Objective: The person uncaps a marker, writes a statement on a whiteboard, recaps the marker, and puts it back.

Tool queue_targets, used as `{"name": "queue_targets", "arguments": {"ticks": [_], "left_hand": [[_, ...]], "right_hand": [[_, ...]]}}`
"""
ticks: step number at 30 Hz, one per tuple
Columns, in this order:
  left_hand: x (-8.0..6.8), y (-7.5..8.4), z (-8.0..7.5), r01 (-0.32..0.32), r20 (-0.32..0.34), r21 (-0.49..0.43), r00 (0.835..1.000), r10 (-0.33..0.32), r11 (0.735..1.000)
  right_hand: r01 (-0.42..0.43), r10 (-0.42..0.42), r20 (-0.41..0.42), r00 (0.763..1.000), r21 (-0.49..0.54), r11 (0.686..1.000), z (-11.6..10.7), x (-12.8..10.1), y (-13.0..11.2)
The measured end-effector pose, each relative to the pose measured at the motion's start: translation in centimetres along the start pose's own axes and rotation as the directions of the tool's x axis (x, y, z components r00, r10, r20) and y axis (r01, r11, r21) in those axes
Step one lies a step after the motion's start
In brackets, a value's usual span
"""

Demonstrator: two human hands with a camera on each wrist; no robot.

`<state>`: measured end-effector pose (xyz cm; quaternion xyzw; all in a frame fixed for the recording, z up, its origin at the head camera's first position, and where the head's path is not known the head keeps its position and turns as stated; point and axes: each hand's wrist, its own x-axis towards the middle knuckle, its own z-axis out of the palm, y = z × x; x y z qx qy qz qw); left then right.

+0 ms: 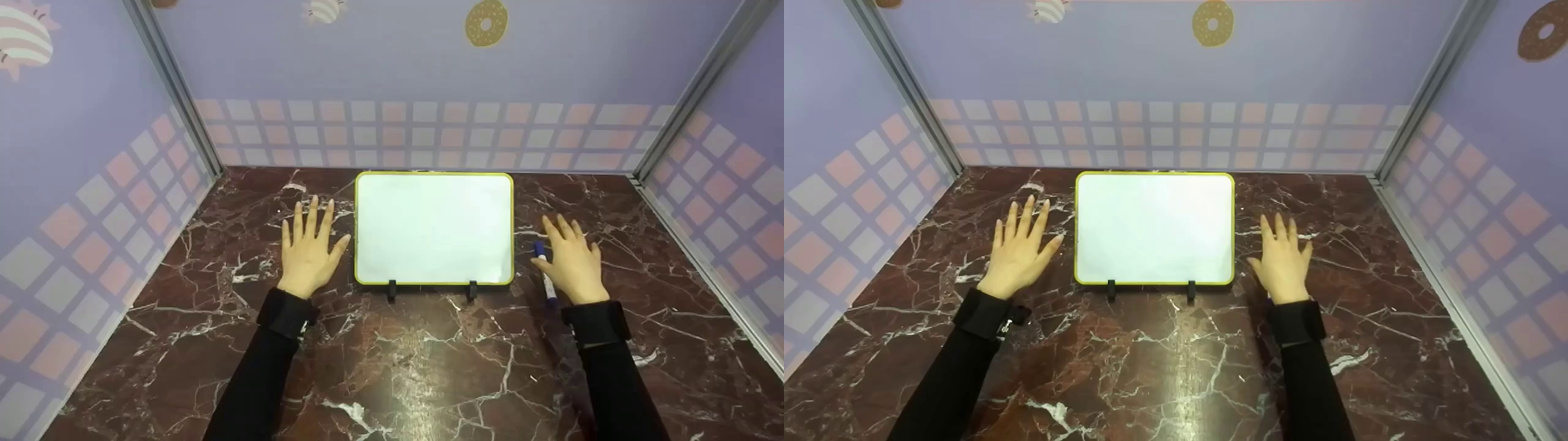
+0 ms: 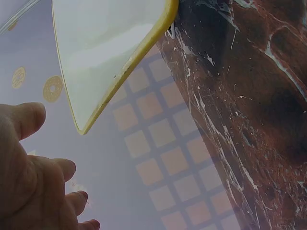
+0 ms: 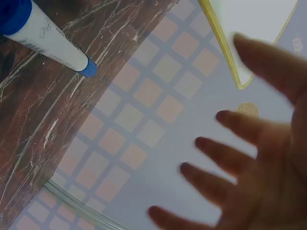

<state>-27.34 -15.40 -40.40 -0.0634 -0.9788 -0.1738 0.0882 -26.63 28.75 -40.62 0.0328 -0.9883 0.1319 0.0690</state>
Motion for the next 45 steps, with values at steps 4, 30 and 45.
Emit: {"name": "queue_targets", "arguments": {"ticks": [4, 30, 45], "left_hand": [[0.0, -0.1, -0.1, 0.005, -0.004, 0.002, 1.0, -0.005, 1.0], [-0.2, -0.3, -0.5, 0.002, -0.042, -0.001, 0.999, -0.002, 1.0], [0.0, -0.4, -0.5, 0.014, -0.027, 0.01, 1.0, -0.014, 1.0]], "right_hand": [[-0.073, 0.072, -0.022, 0.997, -0.018, 0.997, 0.3, 0.0, 0.0], [-0.202, 0.205, 0.107, 0.973, -0.045, 0.978, 3.5, 0.8, 1.6], [-0.174, 0.182, -0.137, 0.974, 0.069, 0.982, 0.0, -0.3, 1.4]]}}
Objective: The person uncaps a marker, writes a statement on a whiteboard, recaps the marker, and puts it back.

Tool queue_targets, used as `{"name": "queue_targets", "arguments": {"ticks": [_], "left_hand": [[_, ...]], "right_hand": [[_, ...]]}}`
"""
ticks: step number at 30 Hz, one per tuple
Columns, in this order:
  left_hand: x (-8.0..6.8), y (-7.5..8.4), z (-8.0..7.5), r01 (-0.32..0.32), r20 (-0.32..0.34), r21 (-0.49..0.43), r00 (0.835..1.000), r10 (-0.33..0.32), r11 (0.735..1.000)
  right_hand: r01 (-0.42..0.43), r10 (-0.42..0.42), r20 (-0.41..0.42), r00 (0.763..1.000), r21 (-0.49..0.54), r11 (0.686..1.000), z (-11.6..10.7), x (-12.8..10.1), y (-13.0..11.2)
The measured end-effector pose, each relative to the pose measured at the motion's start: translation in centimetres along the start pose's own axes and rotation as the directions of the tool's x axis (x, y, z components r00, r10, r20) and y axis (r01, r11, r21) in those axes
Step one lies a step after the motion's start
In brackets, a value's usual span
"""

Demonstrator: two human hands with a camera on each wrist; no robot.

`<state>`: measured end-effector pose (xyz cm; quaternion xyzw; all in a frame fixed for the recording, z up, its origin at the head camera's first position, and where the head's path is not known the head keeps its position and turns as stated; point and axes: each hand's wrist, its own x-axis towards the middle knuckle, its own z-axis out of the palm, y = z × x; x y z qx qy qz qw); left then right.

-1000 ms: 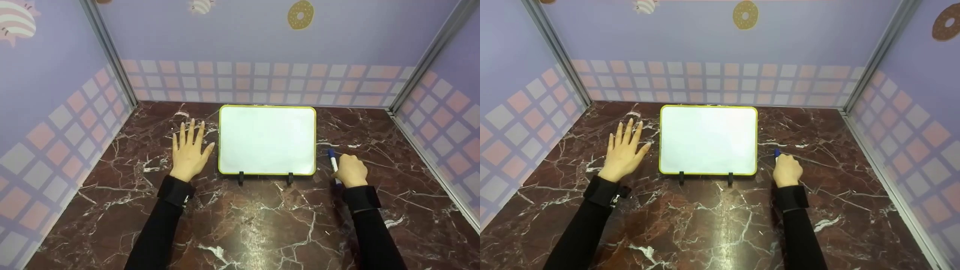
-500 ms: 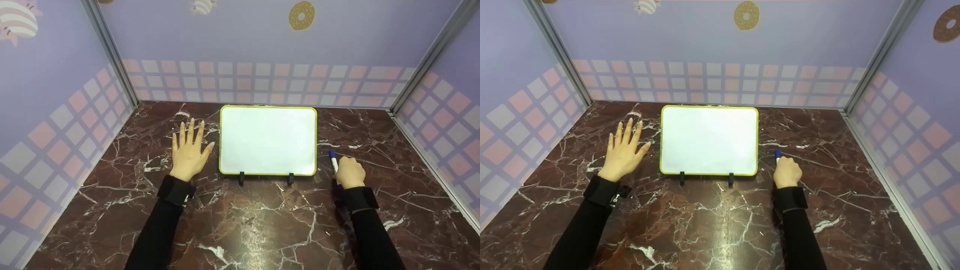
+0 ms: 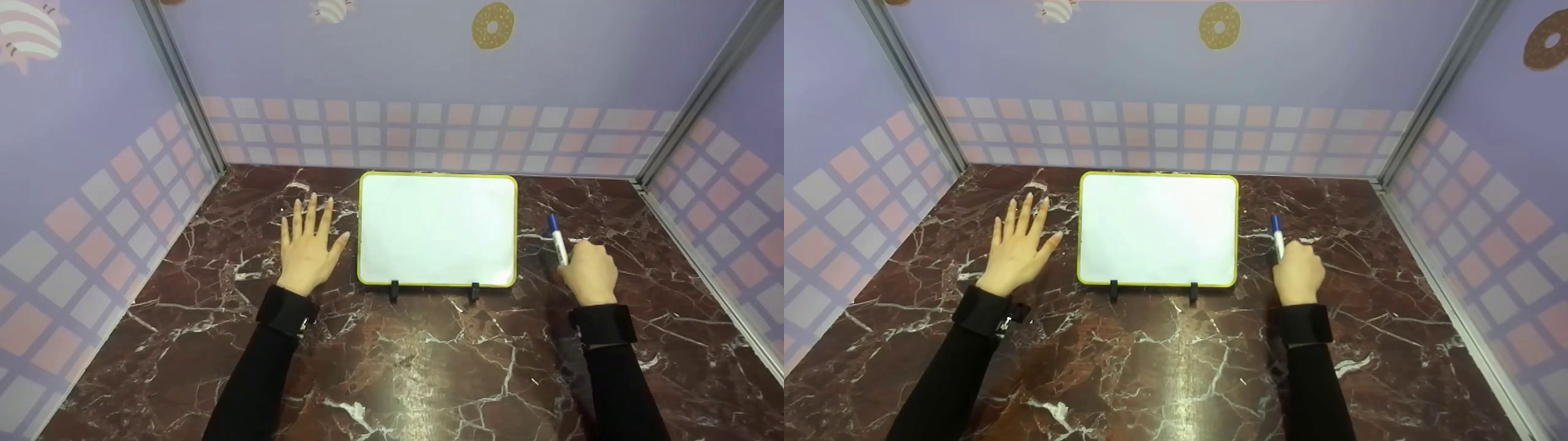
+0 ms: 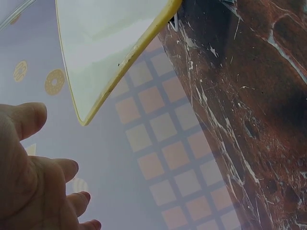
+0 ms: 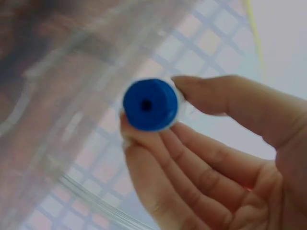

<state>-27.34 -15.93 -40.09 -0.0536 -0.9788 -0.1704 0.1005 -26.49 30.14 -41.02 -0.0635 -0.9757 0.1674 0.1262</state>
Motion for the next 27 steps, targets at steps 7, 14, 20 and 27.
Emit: {"name": "queue_targets", "arguments": {"ticks": [7, 14, 20, 27], "left_hand": [[-0.2, 0.5, 0.0, -0.013, -0.01, -0.005, 1.0, 0.013, 1.0], [-0.6, 2.1, 0.2, -0.111, -0.036, -0.008, 0.993, 0.111, 0.994], [-0.9, 4.3, 0.6, -0.26, -0.005, 0.09, 0.965, 0.261, 0.961], [-1.8, 6.9, 2.0, -0.497, -0.096, 0.133, 0.855, 0.511, 0.857]], "right_hand": [[0.124, -0.109, -0.192, 0.975, 0.069, 0.99, -1.8, -1.5, -3.0], [0.272, -0.241, -0.299, 0.923, 0.066, 0.96, -0.8, -2.8, -6.7], [0.353, -0.329, -0.269, 0.905, 0.045, 0.934, 0.7, -4.1, -9.4], [0.447, -0.444, -0.216, 0.869, -0.038, 0.894, 2.3, -5.8, -11.5]]}}
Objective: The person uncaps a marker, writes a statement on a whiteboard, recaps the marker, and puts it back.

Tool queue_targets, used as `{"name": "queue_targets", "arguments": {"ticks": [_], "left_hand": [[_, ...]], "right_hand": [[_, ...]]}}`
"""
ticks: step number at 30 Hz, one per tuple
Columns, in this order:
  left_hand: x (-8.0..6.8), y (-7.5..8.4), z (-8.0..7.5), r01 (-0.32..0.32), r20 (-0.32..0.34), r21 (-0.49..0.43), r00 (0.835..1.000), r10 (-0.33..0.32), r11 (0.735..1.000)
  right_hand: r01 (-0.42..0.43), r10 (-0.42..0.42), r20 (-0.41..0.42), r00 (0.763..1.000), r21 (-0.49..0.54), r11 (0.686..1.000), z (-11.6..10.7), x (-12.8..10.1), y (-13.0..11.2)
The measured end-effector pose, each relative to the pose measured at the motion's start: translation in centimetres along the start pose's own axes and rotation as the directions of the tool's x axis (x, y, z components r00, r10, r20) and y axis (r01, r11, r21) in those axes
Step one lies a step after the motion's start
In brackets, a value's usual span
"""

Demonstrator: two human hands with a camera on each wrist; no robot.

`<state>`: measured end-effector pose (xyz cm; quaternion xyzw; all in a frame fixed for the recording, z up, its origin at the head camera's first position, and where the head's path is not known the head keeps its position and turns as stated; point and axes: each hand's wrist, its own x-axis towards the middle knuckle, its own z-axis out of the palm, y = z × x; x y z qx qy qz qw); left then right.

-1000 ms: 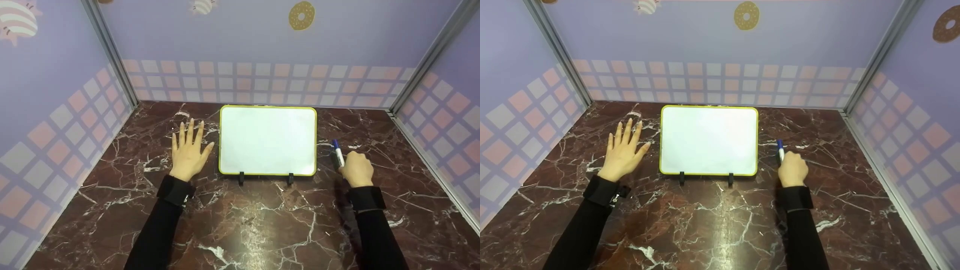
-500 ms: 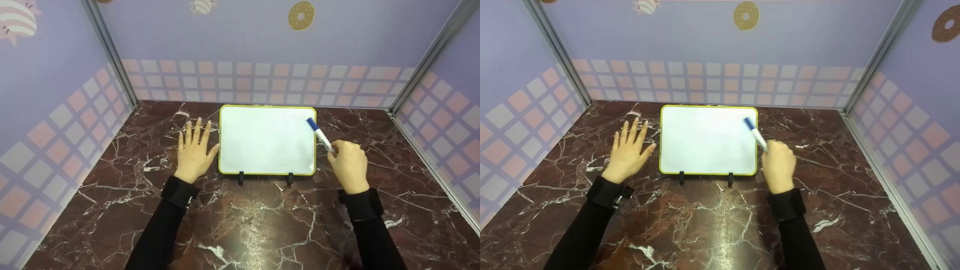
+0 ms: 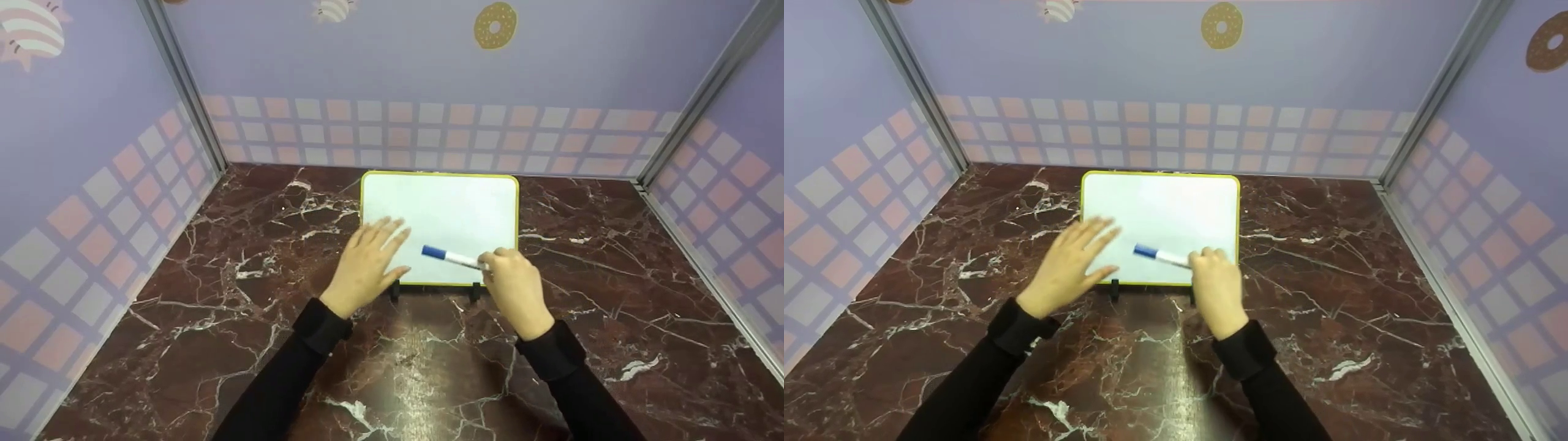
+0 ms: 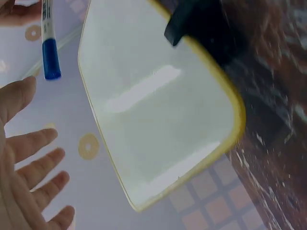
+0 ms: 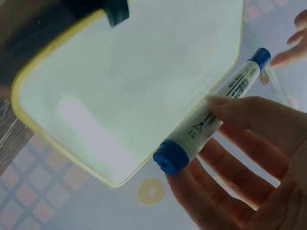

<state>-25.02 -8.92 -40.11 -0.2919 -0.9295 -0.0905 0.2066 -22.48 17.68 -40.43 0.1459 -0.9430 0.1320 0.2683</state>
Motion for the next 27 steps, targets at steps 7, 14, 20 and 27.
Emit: {"name": "queue_targets", "arguments": {"ticks": [7, 14, 20, 27], "left_hand": [[-0.3, 1.5, 1.3, -0.129, -0.104, -0.064, 0.987, 0.122, 0.99], [-0.4, 1.8, 1.6, -0.158, -0.127, -0.188, 0.983, 0.135, 0.969], [-0.5, 1.8, 1.6, -0.137, -0.11, -0.258, 0.988, 0.112, 0.956], [-0.4, 1.9, 1.4, -0.103, -0.071, -0.3, 0.994, 0.086, 0.948]], "right_hand": [[0.134, -0.135, -0.023, 0.991, -0.023, 0.991, 0.7, -0.8, -1.8], [0.161, -0.162, -0.031, 0.986, -0.03, 0.986, 1.0, -0.8, -2.2], [0.197, -0.199, -0.072, 0.977, -0.03, 0.98, 1.2, -0.7, -2.1], [0.223, -0.226, -0.114, 0.967, -0.036, 0.974, 1.4, -0.5, -1.8]]}}
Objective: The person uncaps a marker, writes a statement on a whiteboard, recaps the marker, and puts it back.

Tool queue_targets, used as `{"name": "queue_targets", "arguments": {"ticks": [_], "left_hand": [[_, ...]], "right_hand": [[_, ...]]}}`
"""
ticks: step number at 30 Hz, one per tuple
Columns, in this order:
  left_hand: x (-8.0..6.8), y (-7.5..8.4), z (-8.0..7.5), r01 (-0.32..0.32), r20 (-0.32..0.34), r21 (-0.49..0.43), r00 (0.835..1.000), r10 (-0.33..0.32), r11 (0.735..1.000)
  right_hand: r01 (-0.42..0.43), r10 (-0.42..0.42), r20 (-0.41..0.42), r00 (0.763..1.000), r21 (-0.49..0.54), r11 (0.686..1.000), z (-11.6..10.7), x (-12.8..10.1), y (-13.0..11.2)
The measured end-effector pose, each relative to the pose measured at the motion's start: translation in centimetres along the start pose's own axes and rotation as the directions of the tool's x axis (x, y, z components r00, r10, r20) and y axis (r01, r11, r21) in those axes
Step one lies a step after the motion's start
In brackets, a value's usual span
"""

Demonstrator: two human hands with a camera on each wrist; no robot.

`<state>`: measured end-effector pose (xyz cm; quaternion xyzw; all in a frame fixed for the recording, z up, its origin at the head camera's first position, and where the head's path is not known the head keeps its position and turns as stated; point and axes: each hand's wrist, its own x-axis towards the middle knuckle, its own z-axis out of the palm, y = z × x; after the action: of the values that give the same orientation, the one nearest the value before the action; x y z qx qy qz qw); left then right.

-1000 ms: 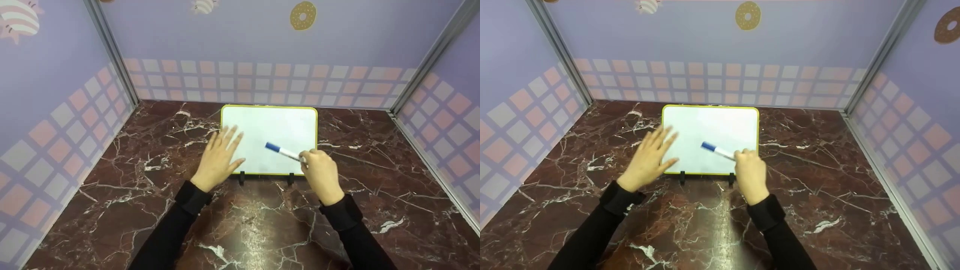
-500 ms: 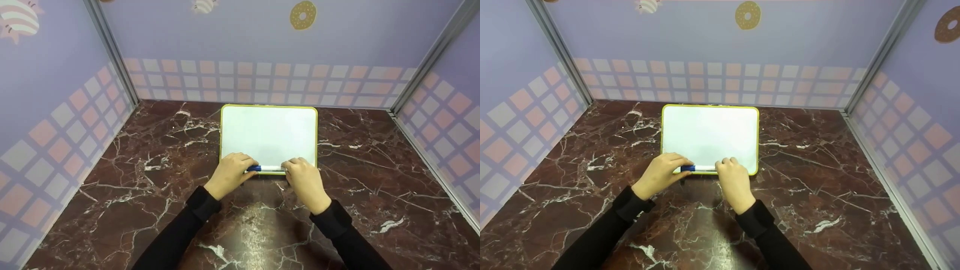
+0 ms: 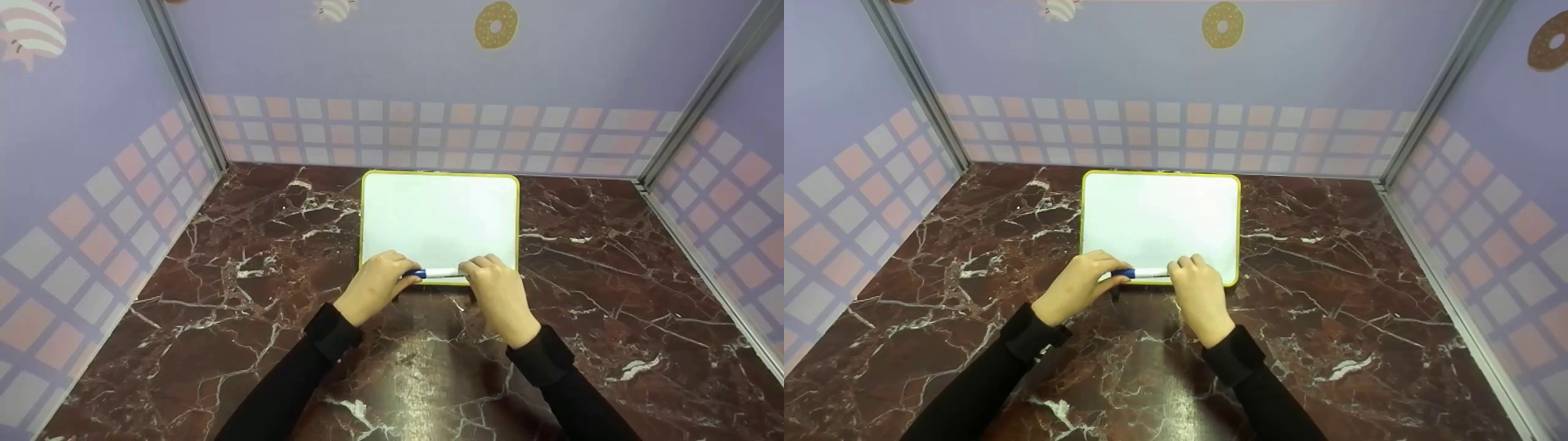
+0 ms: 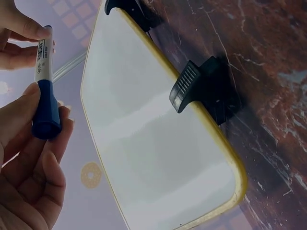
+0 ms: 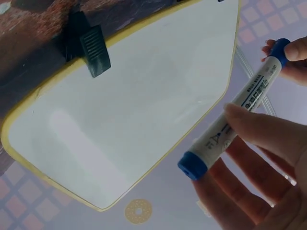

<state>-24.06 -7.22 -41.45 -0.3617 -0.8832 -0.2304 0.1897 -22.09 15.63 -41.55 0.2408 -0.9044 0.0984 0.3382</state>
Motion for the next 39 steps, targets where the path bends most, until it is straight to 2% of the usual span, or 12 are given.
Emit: {"name": "queue_targets", "arguments": {"ticks": [4, 8, 12, 15, 17, 20, 24, 27, 32, 39], "left_hand": [[0.1, 0.0, -0.2, 0.011, 0.007, -0.039, 1.0, -0.011, 0.999], [0.2, -0.4, -0.8, 0.027, -0.017, -0.051, 0.999, -0.028, 0.998], [0.3, -1.3, -1.8, 0.069, -0.104, -0.041, 0.992, -0.073, 0.997], [0.2, -2.4, -2.9, 0.128, -0.198, -0.021, 0.972, -0.13, 0.991], [0.2, -3.3, -3.6, 0.196, -0.255, -0.007, 0.948, -0.192, 0.98], [-0.2, -4.9, -4.7, 0.334, -0.319, 0.007, 0.894, -0.314, 0.943], [-1.1, -7.0, -5.9, 0.513, -0.334, 0.021, 0.812, -0.478, 0.858], [-1.7, -8.2, -6.4, 0.606, -0.303, 0.042, 0.765, -0.567, 0.795], [-2.8, -9.9, -6.2, 0.685, -0.251, 0.112, 0.72, -0.647, 0.72], [-4.1, -11.6, -5.4, 0.751, -0.148, 0.221, 0.656, -0.74, 0.622]], "right_hand": [[0.017, -0.018, -0.046, 0.999, -0.019, 1.0, -0.1, 0.1, 0.2], [0.015, -0.02, -0.1, 0.995, -0.047, 0.999, -0.2, 0.3, 0.5], [-0.028, 0.02, -0.134, 0.991, -0.056, 0.998, -0.4, 0.4, 0.9], [-0.057, 0.048, -0.158, 0.986, -0.054, 0.997, -0.5, 0.5, 1.1], [-0.066, 0.057, -0.17, 0.984, -0.049, 0.997, -0.5, 0.5, 1.2], [-0.071, 0.062, -0.173, 0.983, -0.044, 0.997, -0.4, 0.5, 1.2], [-0.075, 0.066, -0.165, 0.984, -0.047, 0.996, -0.3, 0.4, 1.2], [-0.075, 0.066, -0.158, 0.985, -0.052, 0.996, -0.2, 0.3, 1.1], [-0.073, 0.066, -0.143, 0.988, -0.05, 0.996, -0.1, 0.1, 1.1], [-0.069, 0.063, -0.128, 0.99, -0.045, 0.997, -0.1, 0.2, 1.0]]}}
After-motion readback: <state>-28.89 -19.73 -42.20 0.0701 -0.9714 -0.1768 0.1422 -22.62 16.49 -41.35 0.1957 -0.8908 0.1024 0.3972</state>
